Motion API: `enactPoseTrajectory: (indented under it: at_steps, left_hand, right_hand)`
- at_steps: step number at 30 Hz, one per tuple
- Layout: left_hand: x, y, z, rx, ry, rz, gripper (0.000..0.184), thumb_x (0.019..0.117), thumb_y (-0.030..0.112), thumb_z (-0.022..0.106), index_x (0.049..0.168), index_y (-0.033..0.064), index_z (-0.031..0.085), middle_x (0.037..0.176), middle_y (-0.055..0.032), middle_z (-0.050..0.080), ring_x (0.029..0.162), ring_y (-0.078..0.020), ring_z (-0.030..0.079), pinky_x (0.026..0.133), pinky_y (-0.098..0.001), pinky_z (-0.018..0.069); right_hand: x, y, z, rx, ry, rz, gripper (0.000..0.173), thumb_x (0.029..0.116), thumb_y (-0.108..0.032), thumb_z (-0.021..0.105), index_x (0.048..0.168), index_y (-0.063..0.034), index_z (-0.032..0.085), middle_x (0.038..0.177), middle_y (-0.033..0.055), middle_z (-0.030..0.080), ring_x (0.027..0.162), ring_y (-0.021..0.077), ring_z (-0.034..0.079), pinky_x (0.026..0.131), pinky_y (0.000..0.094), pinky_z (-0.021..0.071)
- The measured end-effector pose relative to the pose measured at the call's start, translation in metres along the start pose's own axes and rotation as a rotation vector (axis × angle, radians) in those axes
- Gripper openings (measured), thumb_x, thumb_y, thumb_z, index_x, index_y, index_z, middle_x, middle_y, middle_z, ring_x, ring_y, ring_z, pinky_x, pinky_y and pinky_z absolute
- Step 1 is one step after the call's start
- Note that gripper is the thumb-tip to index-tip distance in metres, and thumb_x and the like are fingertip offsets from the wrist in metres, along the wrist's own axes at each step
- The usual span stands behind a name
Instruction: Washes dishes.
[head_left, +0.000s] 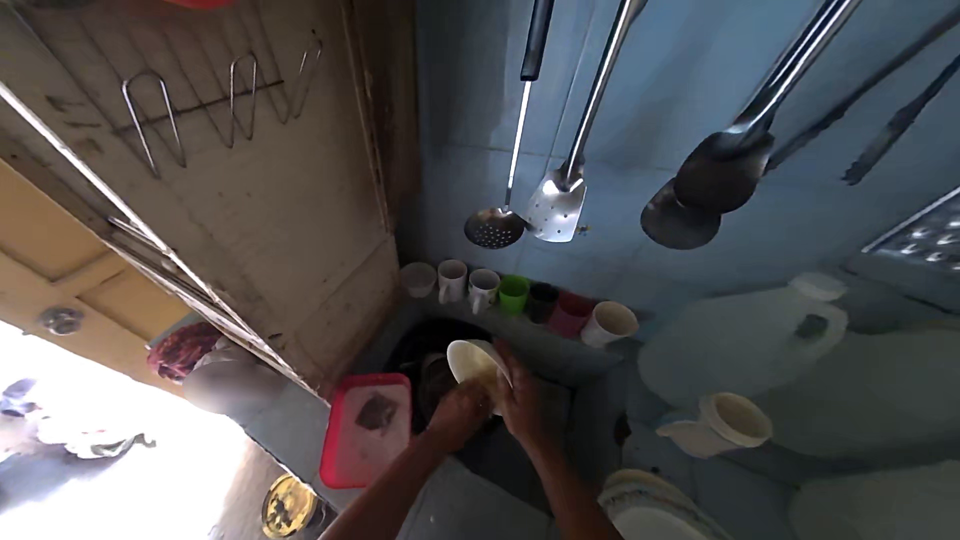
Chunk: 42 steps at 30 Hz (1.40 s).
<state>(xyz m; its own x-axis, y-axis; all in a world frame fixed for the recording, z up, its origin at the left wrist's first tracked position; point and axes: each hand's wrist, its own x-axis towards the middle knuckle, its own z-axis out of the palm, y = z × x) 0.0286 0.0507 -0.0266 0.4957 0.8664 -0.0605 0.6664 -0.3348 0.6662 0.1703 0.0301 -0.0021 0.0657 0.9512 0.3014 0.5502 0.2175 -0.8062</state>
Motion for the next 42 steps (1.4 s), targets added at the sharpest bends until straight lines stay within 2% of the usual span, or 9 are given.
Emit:
enactPoseTrajectory:
  at_steps: [8,12,16,24,28,32,37,39,42]
  left_hand:
    - [-0.060,-0.082,-0.065,0.145,0.067,-0.575,0.040,0.1042,0.032,0.056,0.132,0.0058,0.065,0.139,-0.0204,0.061,0.132,-0.0383,0.056,0.111,-0.0591,0.0428]
    - [-0.081,-0.135,-0.039,0.221,-0.043,-0.449,0.052,0.0992,0.033,0.065,0.146,0.0127,0.057,0.155,-0.0206,0.047,0.147,-0.0445,0.036,0.120,-0.0627,0.0276]
    - [-0.085,-0.145,-0.024,0.139,0.005,-0.469,0.044,0.0991,0.014,0.062,0.142,0.0061,0.059,0.147,-0.0308,0.049,0.139,-0.0489,0.044,0.116,-0.0592,0.0366]
    - [-0.074,-0.071,-0.094,0.075,0.149,-0.613,0.052,0.1058,0.016,0.054,0.151,-0.0063,0.040,0.148,-0.0323,0.048,0.140,-0.0449,0.046,0.117,-0.0570,0.0352]
    - [-0.040,-0.027,-0.085,-0.068,0.049,-0.338,0.045,0.1064,0.020,0.054,0.146,-0.0002,0.050,0.141,-0.0244,0.057,0.130,-0.0342,0.057,0.111,-0.0489,0.0450]
    - [-0.008,-0.002,-0.028,0.074,-0.033,-0.100,0.045,0.1049,0.021,0.054,0.146,0.0020,0.055,0.153,-0.0244,0.047,0.144,-0.0360,0.044,0.121,-0.0462,0.0337]
    - [-0.013,-0.002,-0.009,0.482,-0.233,-0.014,0.039,0.1024,0.004,0.051,0.137,0.0130,0.066,0.144,-0.0154,0.059,0.139,-0.0365,0.051,0.115,-0.0525,0.0404]
    - [-0.002,-0.017,-0.008,0.559,-0.123,0.006,0.035,0.1009,0.003,0.052,0.130,0.0116,0.071,0.137,-0.0140,0.065,0.136,-0.0362,0.053,0.117,-0.0527,0.0343]
    - [0.000,-0.008,0.005,0.355,0.023,-0.107,0.031,0.1000,0.007,0.056,0.127,0.0056,0.071,0.134,-0.0181,0.066,0.131,-0.0345,0.058,0.113,-0.0478,0.0437]
  right_hand:
    - [-0.016,0.027,0.003,0.459,0.295,0.469,0.046,0.1100,-0.019,0.039,0.149,0.0049,0.045,0.149,0.0240,0.049,0.137,0.0246,0.049,0.113,0.0378,0.0400]
    - [-0.018,0.020,0.025,0.687,0.262,0.692,0.048,0.1120,-0.028,0.037,0.152,-0.0021,0.041,0.151,0.0206,0.047,0.135,0.0251,0.050,0.110,0.0436,0.0434]
    - [-0.024,0.012,0.039,0.727,0.176,0.717,0.049,0.1123,-0.028,0.035,0.155,-0.0029,0.038,0.153,0.0222,0.044,0.138,0.0280,0.047,0.111,0.0460,0.0411]
    - [-0.029,0.014,0.031,0.711,0.134,0.760,0.050,0.1128,-0.030,0.033,0.158,-0.0073,0.034,0.157,0.0208,0.039,0.141,0.0306,0.042,0.111,0.0505,0.0398]
    - [-0.030,0.013,0.046,0.818,0.030,0.795,0.053,0.1124,-0.037,0.033,0.160,-0.0135,0.030,0.156,0.0216,0.039,0.134,0.0364,0.049,0.098,0.0552,0.0498]
    - [-0.022,0.006,0.056,0.796,0.015,0.800,0.050,0.1123,-0.039,0.033,0.155,-0.0130,0.039,0.138,0.0227,0.054,0.113,0.0338,0.061,0.084,0.0508,0.0553]
    - [-0.023,0.029,0.019,0.615,0.050,0.606,0.046,0.1123,-0.025,0.035,0.153,-0.0040,0.042,0.154,0.0209,0.044,0.139,0.0299,0.045,0.111,0.0497,0.0396]
    - [-0.028,0.034,0.020,0.562,-0.005,0.506,0.045,0.1114,-0.023,0.037,0.152,-0.0042,0.044,0.154,0.0191,0.045,0.140,0.0260,0.046,0.114,0.0452,0.0398]
    - [-0.021,0.034,0.030,0.476,0.060,0.378,0.043,0.1094,-0.018,0.039,0.148,-0.0012,0.050,0.149,0.0189,0.053,0.138,0.0246,0.050,0.115,0.0426,0.0396]
